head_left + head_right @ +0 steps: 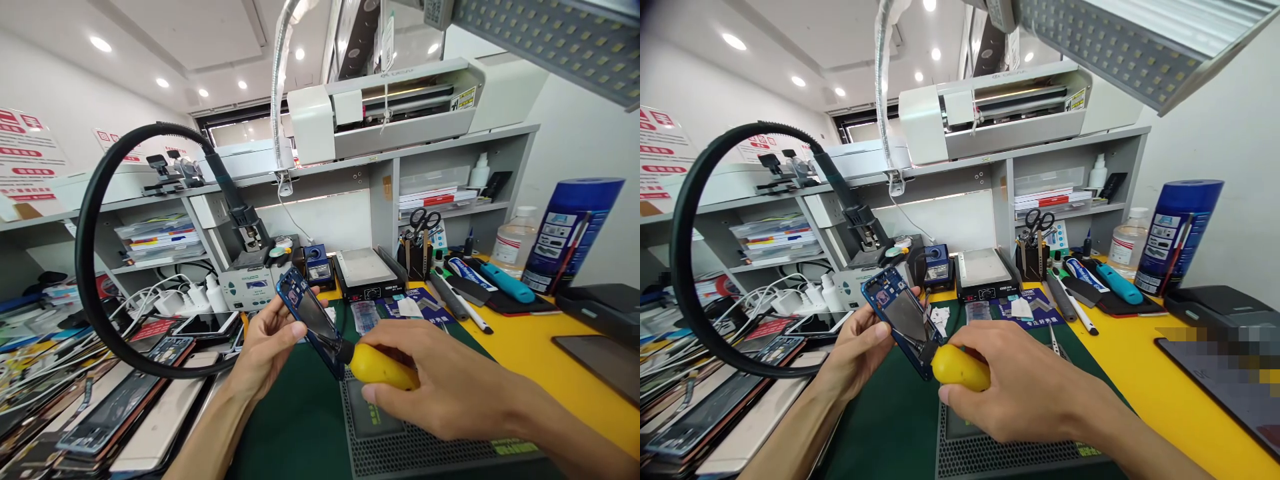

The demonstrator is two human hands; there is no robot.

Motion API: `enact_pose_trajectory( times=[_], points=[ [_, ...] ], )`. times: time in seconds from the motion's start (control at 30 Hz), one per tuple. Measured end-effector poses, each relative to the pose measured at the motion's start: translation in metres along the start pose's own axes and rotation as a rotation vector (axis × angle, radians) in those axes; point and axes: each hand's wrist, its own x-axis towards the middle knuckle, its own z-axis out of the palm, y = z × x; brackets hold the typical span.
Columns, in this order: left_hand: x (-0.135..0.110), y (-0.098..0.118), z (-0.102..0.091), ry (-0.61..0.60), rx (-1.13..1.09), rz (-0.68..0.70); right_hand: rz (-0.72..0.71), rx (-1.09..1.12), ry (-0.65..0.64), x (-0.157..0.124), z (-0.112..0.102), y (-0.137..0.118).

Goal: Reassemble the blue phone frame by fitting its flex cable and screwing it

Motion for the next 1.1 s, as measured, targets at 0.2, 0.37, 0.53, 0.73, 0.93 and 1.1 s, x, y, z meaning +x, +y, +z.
enact_pose_trajectory(
  times=[0.2, 0.37, 0.53, 0.73, 0.93, 1.1],
  points=[
    [0.0009, 0.0011, -0.0041, -0.048, 0.012, -0.020, -0.014, -0.004, 0.043, -0.0011, 0.0016, 0.0004],
    [-0.0010, 0.0017, -0.0038, -0.129, 0.030, -0.059, -0.008, -0.027, 0.054, 0.0002, 0.0024, 0.0005],
    [-0.0024, 0.0012, -0.0029, -0.171, 0.052, -0.076, -0.001, -0.016, 0.036, -0.0002, 0.0024, -0.0011],
    [-0.0037, 0.0016, -0.0025, -0.171, 0.079, -0.084, -0.049, 0.003, 0.064, -0.0012, 0.0019, -0.0011],
    [-0.0043, 0.0033, 0.0006, -0.183, 0.090, -0.083, -0.046, 0.002, 0.077, -0.0010, 0.0014, -0.0022],
    [-0.0033, 0.0023, -0.0004, -0.190, 0.096, -0.082, -0.034, -0.007, 0.061, -0.0009, 0.0024, -0.0018]
  ],
)
